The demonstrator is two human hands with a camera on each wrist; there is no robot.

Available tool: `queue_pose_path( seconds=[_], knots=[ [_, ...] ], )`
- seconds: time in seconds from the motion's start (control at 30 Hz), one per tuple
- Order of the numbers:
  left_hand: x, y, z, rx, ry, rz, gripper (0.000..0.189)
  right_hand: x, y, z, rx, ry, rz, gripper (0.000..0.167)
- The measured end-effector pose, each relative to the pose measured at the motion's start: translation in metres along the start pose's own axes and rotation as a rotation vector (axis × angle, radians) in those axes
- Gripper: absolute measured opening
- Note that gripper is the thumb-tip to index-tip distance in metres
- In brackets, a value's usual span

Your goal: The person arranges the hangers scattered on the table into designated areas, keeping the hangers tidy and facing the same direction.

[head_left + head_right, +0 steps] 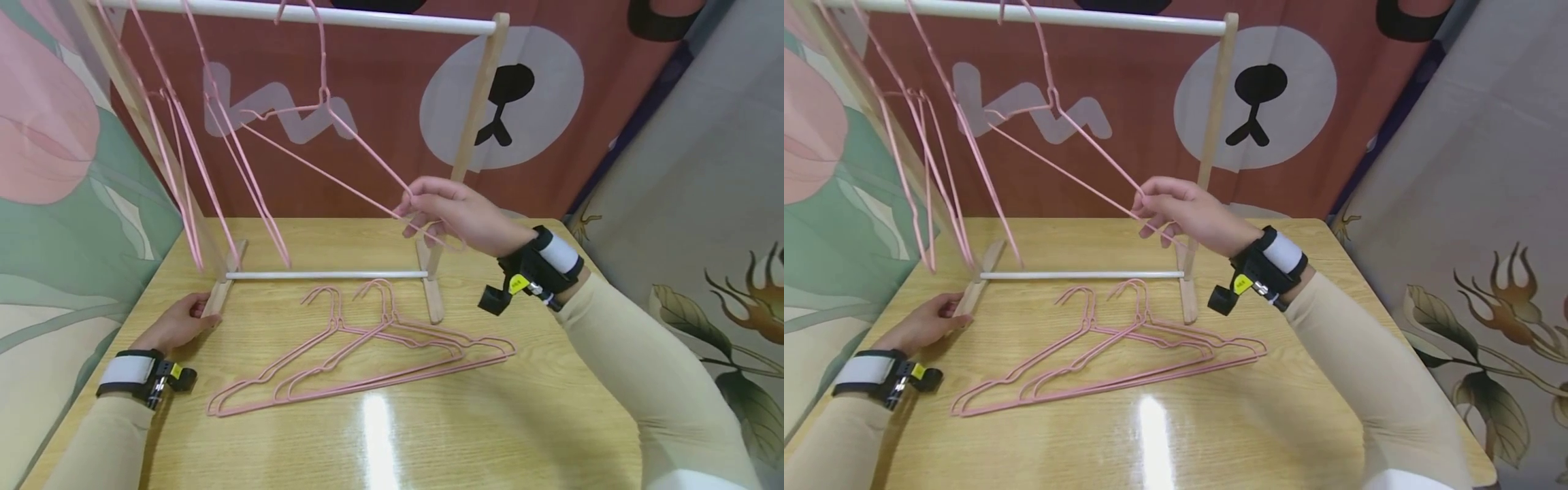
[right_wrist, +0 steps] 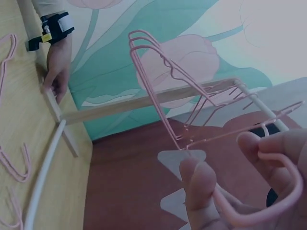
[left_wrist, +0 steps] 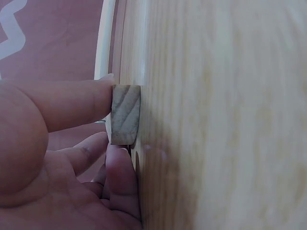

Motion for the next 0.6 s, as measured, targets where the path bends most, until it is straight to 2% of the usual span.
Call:
queue_pose_path(
  seconds=[0.27,0.43,0.6],
  knots=[
    [0.000,-0.002,-0.001,0.007,0.012,-0.005,0.063,0.006,-0.019,-0.021,0.005,0.069,0.034,0.022],
    [0.000,-0.003,-0.003,0.010,0.006,-0.019,0.062,0.012,-0.026,-0.031,0.008,0.074,0.026,0.022],
    [-0.002,-0.003,-0.004,0.038,0.018,-0.027,0.062,0.019,-0.032,-0.041,0.011,0.082,0.054,0.023]
  ],
)
Point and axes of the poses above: each hand's wrist, its own z-axis away from the middle knuckle, its own x-axis out of the palm, y = z × x, the point moved 1 cm from there along -z, towards the middle knuckle, and after that the axes turned 7 degrees about -x, right-handed, at the moved point
